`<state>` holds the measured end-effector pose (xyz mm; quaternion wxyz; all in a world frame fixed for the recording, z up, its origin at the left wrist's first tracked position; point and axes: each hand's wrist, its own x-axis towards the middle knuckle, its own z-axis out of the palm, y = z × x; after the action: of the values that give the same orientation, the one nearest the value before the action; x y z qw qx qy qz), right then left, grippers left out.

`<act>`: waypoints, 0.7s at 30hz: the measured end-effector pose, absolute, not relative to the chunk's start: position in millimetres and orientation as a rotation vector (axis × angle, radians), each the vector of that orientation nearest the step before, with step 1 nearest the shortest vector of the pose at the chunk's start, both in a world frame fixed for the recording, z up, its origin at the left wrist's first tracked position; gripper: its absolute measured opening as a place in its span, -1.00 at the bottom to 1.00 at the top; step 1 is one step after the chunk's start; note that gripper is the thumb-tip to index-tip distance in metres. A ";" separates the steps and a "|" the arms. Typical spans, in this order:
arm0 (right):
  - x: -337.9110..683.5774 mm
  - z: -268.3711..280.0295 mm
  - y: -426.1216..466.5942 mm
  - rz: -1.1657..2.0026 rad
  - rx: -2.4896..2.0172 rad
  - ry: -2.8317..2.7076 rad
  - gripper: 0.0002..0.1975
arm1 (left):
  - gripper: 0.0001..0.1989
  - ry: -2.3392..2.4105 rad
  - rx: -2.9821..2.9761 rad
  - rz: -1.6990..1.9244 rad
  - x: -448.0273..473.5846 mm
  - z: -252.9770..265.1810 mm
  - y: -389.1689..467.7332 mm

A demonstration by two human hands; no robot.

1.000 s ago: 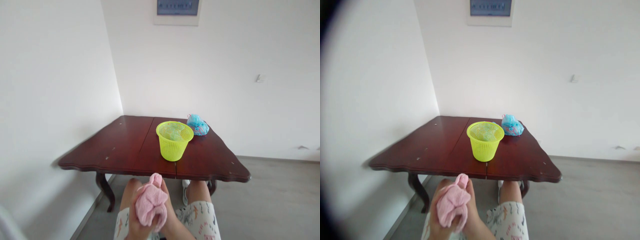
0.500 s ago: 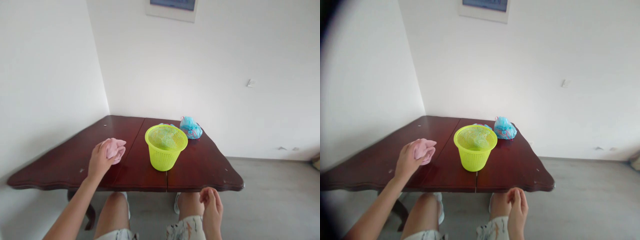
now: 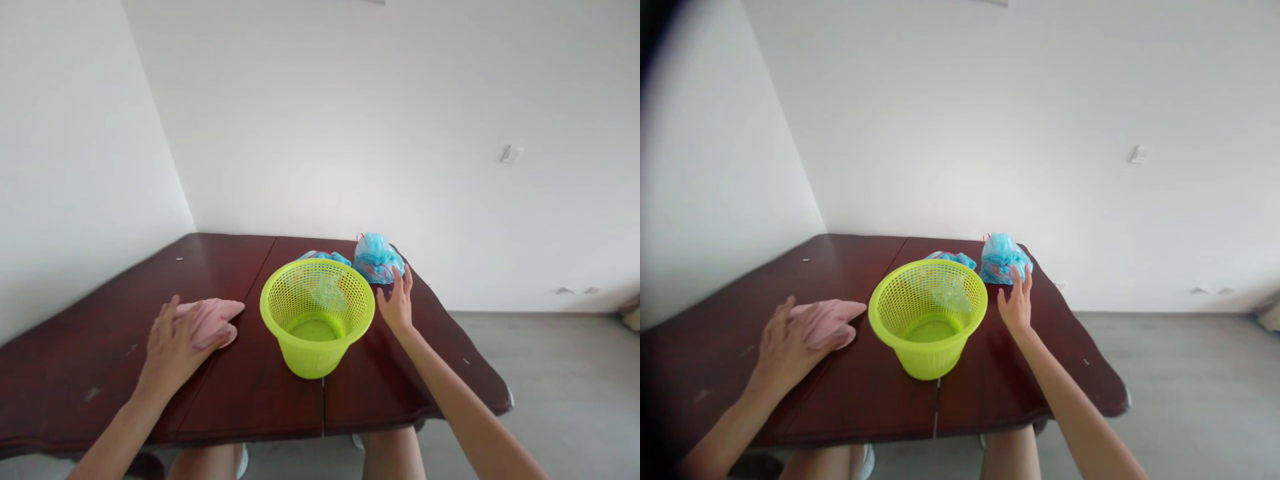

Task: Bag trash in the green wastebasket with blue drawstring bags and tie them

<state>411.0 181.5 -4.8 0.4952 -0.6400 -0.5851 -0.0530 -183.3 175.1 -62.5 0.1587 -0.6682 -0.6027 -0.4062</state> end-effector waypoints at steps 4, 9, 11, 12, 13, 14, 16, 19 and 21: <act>427.1 19.2 274.8 -0.207 -1.757 -1.547 -0.03 | -0.46 -1.648 -1.959 -1.083 -186.4 -60.6 174.9; 447.5 2.2 326.1 0.171 -1.752 -1.418 -0.15 | -0.56 -1.680 -1.971 -0.930 -189.5 -58.8 174.2; 451.9 -19.4 324.1 0.221 -1.705 -1.361 -0.36 | -0.61 -1.676 -1.999 -0.907 -189.0 -57.9 172.4; 453.1 -31.0 319.9 0.238 -1.673 -1.324 -0.46 | -0.63 -1.666 -2.010 -0.906 -188.5 -57.5 171.0; 453.8 -42.3 314.6 0.251 -1.640 -1.283 -0.55 | -0.65 -1.653 -2.017 -0.909 -187.8 -57.0 169.2; 454.1 -52.6 308.7 0.262 -1.607 -1.239 -0.61 | -0.67 -1.640 -2.018 -0.916 -187.2 -56.4 167.0; 453.8 -68.8 297.1 0.285 -1.541 -1.148 -0.64 | -0.70 -1.613 -2.025 -0.930 -185.9 -55.1 162.2; 450.6 -81.8 282.2 0.317 -1.440 -1.020 -0.56 | -0.75 -1.575 -2.117 -0.939 -183.0 -52.4 155.7; 445.6 -84.6 273.1 0.346 -1.374 -0.951 -0.51 | -0.78 -1.513 -2.290 -0.940 -178.1 -49.8 153.1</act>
<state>445.6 273.1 -84.6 0.6576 -0.6065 -0.4199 0.1529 -178.1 153.1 -49.8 0.1199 -0.7836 -0.5178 -0.3217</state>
